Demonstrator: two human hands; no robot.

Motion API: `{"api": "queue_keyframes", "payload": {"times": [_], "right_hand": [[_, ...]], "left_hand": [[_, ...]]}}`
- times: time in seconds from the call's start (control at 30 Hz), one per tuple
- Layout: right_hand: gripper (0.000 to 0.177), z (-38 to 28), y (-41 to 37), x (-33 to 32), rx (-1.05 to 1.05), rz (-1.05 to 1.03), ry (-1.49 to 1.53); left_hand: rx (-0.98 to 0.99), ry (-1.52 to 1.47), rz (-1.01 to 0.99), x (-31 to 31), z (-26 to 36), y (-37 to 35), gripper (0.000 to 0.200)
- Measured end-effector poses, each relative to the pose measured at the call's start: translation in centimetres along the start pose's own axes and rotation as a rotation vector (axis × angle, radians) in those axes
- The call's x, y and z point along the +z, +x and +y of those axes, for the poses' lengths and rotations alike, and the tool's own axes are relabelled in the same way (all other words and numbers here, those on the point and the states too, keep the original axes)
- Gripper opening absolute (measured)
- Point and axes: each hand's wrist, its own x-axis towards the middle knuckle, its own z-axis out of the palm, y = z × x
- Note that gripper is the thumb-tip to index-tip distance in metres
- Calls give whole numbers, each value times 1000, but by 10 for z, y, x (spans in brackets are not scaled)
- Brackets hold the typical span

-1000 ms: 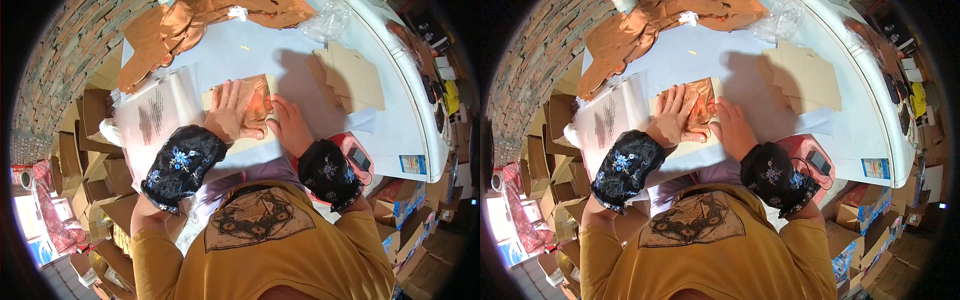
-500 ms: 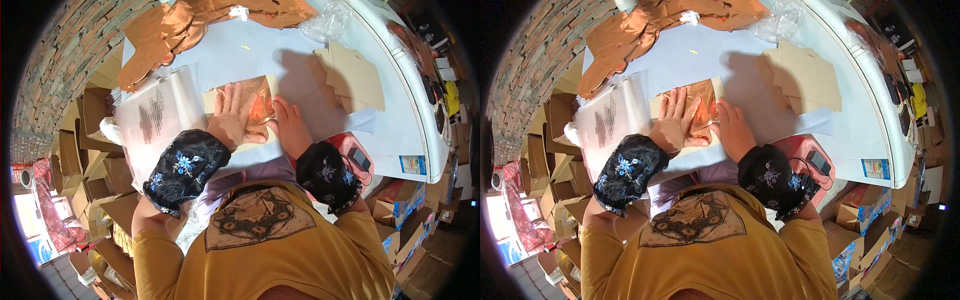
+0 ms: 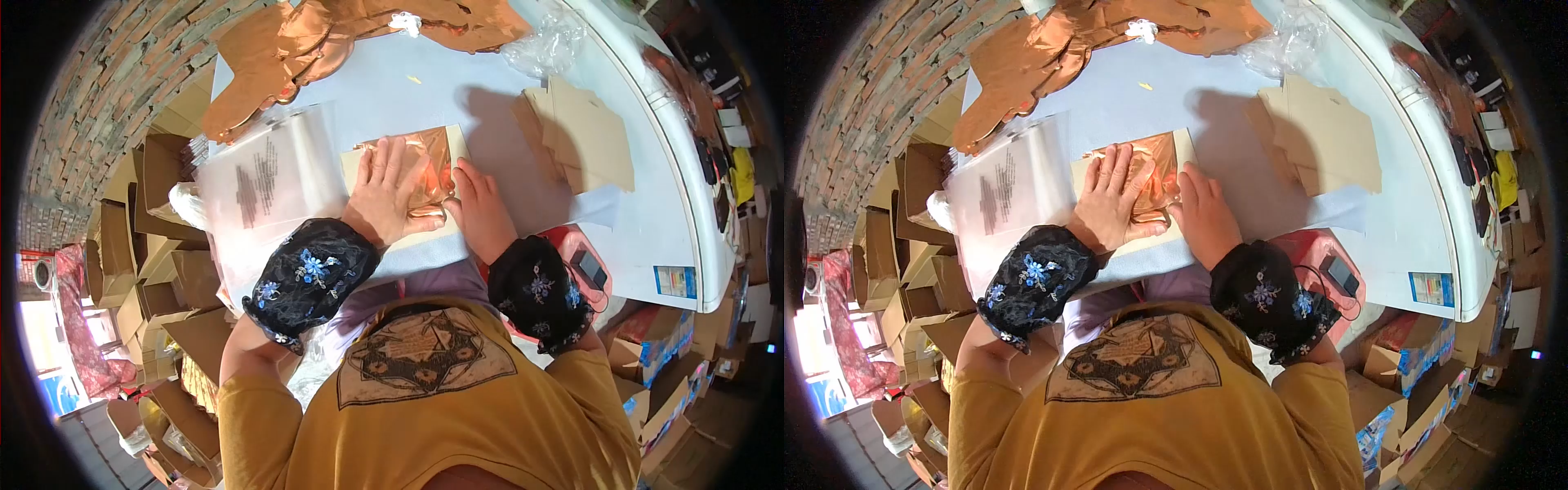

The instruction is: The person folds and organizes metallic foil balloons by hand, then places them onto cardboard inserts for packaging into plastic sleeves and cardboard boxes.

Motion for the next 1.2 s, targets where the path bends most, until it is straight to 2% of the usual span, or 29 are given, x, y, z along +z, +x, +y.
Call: {"api": "queue_keyframes", "payload": {"times": [0.1,0.2,0.3,0.47,0.6,0.7,0.8,0.9,1.2], "right_hand": [[49,0,3,-7,-50,31,-12],[44,-7,20,-25,92,-32,204],[45,-7,46,-15,-148,101,81],[53,27,51,18,-192,24,53],[60,28,52,14,-173,-57,98],[75,26,43,1,-92,-93,167],[89,33,12,-19,-160,-199,3],[95,25,4,-27,-111,-271,-107],[88,27,12,-4,-40,-248,-208]], "left_hand": [[4,-32,8,1,-1,0,109],[-7,-13,-37,-3,1,0,109],[-14,-30,-31,0,0,1,111],[-4,-104,45,6,-2,-1,110],[-9,-94,71,5,0,-1,110],[-14,-108,80,6,-2,-2,107],[-26,-87,76,1,0,-2,104],[-27,-136,91,1,0,-1,100],[-63,-67,136,5,1,0,96]]}}
